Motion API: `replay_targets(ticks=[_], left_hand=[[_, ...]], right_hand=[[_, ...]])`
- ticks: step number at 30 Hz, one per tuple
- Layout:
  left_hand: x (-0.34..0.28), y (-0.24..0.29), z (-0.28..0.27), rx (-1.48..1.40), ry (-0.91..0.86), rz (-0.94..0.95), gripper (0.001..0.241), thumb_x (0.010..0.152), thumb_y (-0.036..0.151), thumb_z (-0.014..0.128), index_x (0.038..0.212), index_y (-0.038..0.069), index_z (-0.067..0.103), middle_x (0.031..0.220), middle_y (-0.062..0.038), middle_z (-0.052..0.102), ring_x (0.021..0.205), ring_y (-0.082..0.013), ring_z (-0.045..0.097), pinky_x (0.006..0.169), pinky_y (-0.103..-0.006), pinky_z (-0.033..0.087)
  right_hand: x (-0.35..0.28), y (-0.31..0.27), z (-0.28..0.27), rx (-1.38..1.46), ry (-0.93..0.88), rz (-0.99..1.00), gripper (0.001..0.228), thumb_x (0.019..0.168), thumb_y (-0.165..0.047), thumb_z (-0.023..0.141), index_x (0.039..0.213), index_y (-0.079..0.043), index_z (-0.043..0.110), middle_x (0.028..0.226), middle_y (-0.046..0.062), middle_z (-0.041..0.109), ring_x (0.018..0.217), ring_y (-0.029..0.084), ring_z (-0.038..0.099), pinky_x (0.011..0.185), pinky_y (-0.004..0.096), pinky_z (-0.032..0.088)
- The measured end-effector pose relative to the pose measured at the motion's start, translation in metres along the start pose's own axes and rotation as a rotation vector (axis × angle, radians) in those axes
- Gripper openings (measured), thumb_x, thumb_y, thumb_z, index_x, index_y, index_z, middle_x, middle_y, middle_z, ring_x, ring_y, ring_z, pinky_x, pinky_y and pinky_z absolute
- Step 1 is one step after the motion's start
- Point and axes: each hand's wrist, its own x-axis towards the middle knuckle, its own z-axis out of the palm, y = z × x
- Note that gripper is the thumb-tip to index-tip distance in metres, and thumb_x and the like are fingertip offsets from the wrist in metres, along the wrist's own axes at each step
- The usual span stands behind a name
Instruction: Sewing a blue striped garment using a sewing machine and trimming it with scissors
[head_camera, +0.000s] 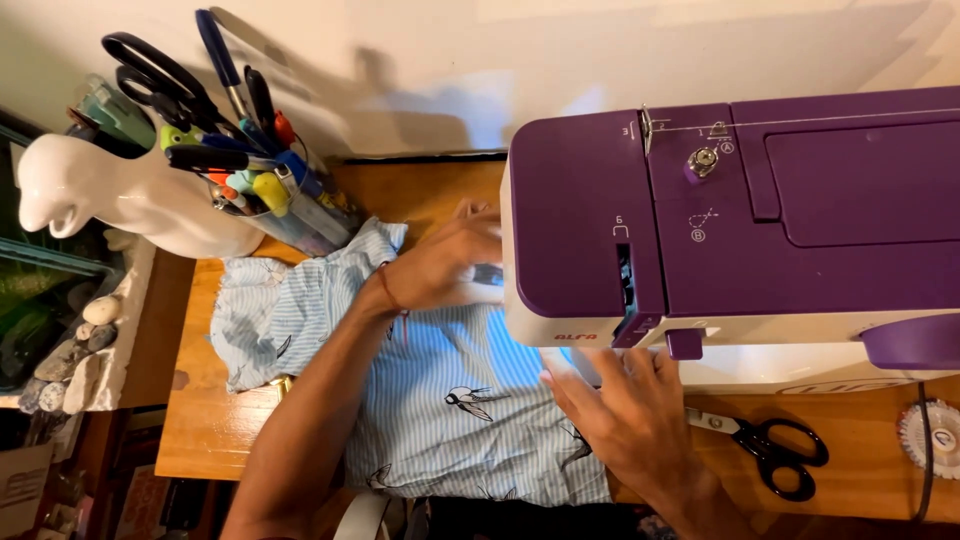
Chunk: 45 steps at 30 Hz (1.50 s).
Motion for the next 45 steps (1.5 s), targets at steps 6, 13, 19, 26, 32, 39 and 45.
replay_targets(ticks=[6,13,19,26,32,39,45], left_hand=[[-0.014,0.0,0.0,-0.11,0.037,0.06,0.022,0.094,0.043,0.08,0.108,0.027,0.083,0.126,0.001,0.071,0.123,-0.0236,0.061,0.117,-0.0462,0.029],[-0.007,0.027,-0.006,-0.113,0.05,0.162,0.035,0.106,0.047,0.056,0.102,0.022,0.08,0.109,0.005,0.08,0.125,-0.0247,0.069,0.124,-0.0523,0.021],[-0.011,0.04,-0.002,-0.09,0.093,0.177,0.019,0.106,0.033,0.069,0.108,0.018,0.081,0.11,0.001,0.076,0.098,-0.0229,0.064,0.103,-0.0417,0.028],[-0.014,0.049,-0.007,-0.111,0.079,0.176,0.015,0.105,0.032,0.07,0.104,0.021,0.08,0.115,0.0,0.072,0.107,-0.0248,0.065,0.104,-0.0439,0.032],[-0.021,0.046,-0.009,-0.136,0.054,0.188,0.011,0.104,0.031,0.073,0.106,0.023,0.08,0.098,0.004,0.066,0.093,-0.0206,0.06,0.102,-0.0424,0.035],[-0.015,0.053,-0.006,-0.13,0.078,0.126,0.011,0.104,0.026,0.073,0.098,0.018,0.076,0.085,0.006,0.066,0.078,-0.0183,0.053,0.086,-0.0364,0.03],[-0.013,0.044,0.01,-0.123,0.113,0.03,0.033,0.106,0.048,0.06,0.108,0.019,0.075,0.084,0.005,0.067,0.074,-0.0186,0.047,0.091,-0.0367,0.03]], right_hand=[[0.005,0.002,0.0,-0.02,-0.016,0.009,0.022,0.103,-0.043,0.077,0.091,-0.026,0.072,0.097,0.0,0.064,0.069,0.022,0.049,0.067,0.042,0.047],[0.014,0.003,-0.001,0.036,0.019,0.029,0.019,0.103,-0.036,0.077,0.088,-0.027,0.071,0.102,-0.003,0.07,0.064,0.022,0.049,0.067,0.039,0.045],[0.011,-0.003,0.016,0.338,0.172,0.239,0.03,0.086,-0.037,0.097,0.085,-0.015,0.075,0.078,-0.004,0.074,0.073,0.02,0.071,0.075,0.038,0.054],[0.022,-0.011,0.017,0.335,0.138,0.282,0.03,0.087,-0.04,0.093,0.076,-0.018,0.076,0.064,-0.005,0.066,0.056,0.019,0.061,0.06,0.04,0.048],[0.022,-0.015,0.017,0.444,0.188,0.285,0.017,0.091,-0.019,0.089,0.081,-0.016,0.075,0.075,-0.006,0.072,0.06,0.013,0.064,0.063,0.032,0.048],[0.018,-0.014,0.019,0.348,0.192,0.271,0.02,0.091,-0.022,0.091,0.081,-0.019,0.075,0.074,-0.007,0.069,0.061,0.014,0.059,0.067,0.035,0.041],[0.005,-0.009,0.023,0.355,0.204,0.333,0.024,0.09,-0.024,0.093,0.09,-0.011,0.074,0.091,0.001,0.078,0.077,0.023,0.07,0.075,0.04,0.049]])
